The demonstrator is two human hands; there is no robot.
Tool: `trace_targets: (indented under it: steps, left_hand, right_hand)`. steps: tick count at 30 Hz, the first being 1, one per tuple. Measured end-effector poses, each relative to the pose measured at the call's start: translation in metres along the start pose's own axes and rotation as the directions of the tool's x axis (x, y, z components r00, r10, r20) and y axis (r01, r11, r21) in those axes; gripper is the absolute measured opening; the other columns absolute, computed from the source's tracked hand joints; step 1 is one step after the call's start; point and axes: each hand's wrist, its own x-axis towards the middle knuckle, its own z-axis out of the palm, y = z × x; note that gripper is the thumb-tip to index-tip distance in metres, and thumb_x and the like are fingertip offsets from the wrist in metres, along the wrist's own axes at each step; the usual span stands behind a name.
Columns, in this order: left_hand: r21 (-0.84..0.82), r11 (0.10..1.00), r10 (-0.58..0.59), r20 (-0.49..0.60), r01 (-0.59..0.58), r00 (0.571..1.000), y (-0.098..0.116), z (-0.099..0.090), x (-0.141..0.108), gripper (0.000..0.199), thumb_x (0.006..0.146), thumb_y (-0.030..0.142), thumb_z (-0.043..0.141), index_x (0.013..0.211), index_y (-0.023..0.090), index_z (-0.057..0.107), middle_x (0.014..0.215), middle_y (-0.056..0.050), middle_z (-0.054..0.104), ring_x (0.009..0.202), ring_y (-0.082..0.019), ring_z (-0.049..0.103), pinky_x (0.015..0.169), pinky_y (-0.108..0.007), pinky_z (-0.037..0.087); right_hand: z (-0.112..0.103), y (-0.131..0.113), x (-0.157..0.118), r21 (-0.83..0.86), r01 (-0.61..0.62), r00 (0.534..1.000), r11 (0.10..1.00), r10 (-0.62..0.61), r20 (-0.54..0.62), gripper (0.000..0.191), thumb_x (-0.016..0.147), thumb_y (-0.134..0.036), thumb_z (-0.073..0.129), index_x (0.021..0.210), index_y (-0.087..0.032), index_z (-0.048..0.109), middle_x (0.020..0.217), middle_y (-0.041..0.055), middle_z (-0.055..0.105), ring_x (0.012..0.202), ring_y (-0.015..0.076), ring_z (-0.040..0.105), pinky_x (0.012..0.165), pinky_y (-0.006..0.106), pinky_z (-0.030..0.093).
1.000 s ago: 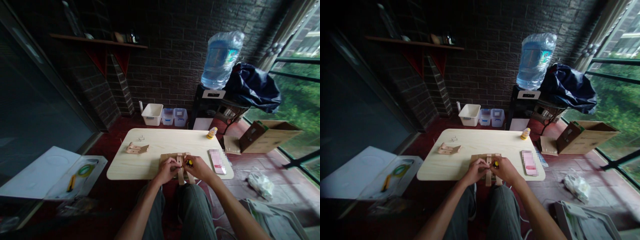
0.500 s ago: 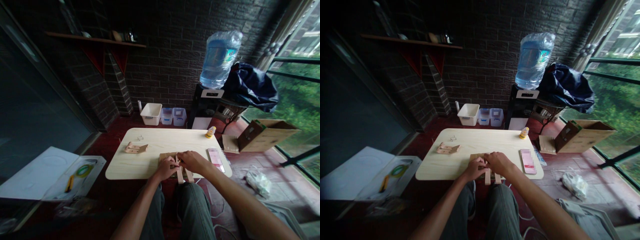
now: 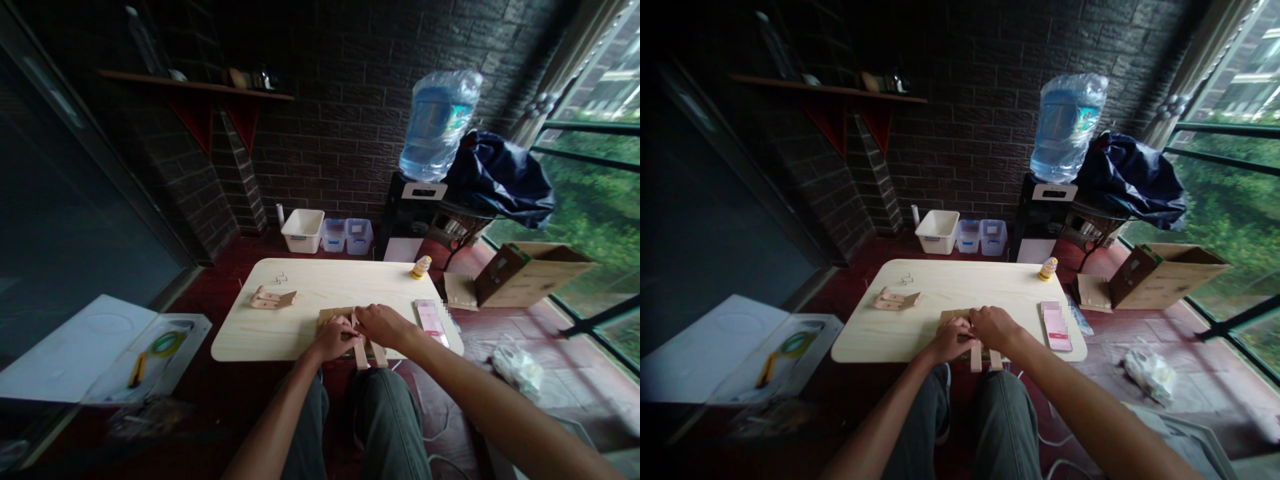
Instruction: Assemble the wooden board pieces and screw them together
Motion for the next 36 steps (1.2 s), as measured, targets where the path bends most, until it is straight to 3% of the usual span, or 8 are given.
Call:
trace_targets:
  steps: [5, 15, 26, 36]
  left_hand:
    - [0.038, 0.999, -0.012, 0.048, 0.011, 0.999, -0.003, 0.0, 0.0, 0.015, 0.081, 0.035, 0.074, 0.092, 0.027, 0.08, 0.103, -0.003, 0.073, 0.104, -0.023, 0.064, 0.096, -0.038, 0.049]
    - [0.044, 0.998, -0.048, 0.106, 0.044, 0.993, 0.004, -0.007, 0.001, 0.02, 0.082, 0.039, 0.071, 0.097, 0.029, 0.08, 0.111, -0.002, 0.073, 0.109, -0.024, 0.063, 0.1, -0.038, 0.047]
    - [0.042, 0.997, -0.062, 0.12, 0.058, 0.991, 0.01, -0.011, 0.003, 0.02, 0.081, 0.037, 0.071, 0.096, 0.027, 0.08, 0.111, -0.003, 0.072, 0.11, -0.024, 0.063, 0.101, -0.039, 0.047]
    - [0.032, 0.999, -0.041, 0.05, 0.039, 0.998, 0.005, -0.003, 0.001, 0.015, 0.081, 0.034, 0.072, 0.09, 0.025, 0.079, 0.103, -0.004, 0.073, 0.104, -0.023, 0.064, 0.097, -0.039, 0.049]
  right_hand:
    - [0.001, -0.002, -0.001, 0.019, -0.086, 0.994, 0.996, 0.084, 0.076, 0.032, 0.103, -0.035, 0.05, 0.121, -0.011, 0.061, 0.107, 0.0193, 0.074, 0.099, 0.0283, 0.073, 0.082, 0.034, 0.053]
    - [-0.01, 0.001, -0.007, 0.084, -0.026, 0.993, 0.996, 0.016, 0.119, 0.029, 0.098, -0.029, 0.057, 0.123, -0.014, 0.059, 0.114, 0.016, 0.074, 0.106, 0.0264, 0.071, 0.085, 0.032, 0.052]
    - [-0.003, 0.001, -0.005, 0.001, -0.121, 0.986, 0.993, 0.12, 0.116, 0.037, 0.098, -0.039, 0.059, 0.122, -0.01, 0.063, 0.111, 0.0211, 0.073, 0.103, 0.0309, 0.073, 0.082, 0.036, 0.055]
    - [-0.02, -0.005, -0.009, 0.023, -0.143, 0.983, 0.989, 0.139, 0.122, 0.03, 0.097, -0.039, 0.059, 0.116, -0.017, 0.069, 0.108, 0.0172, 0.076, 0.103, 0.0303, 0.073, 0.082, 0.036, 0.054]
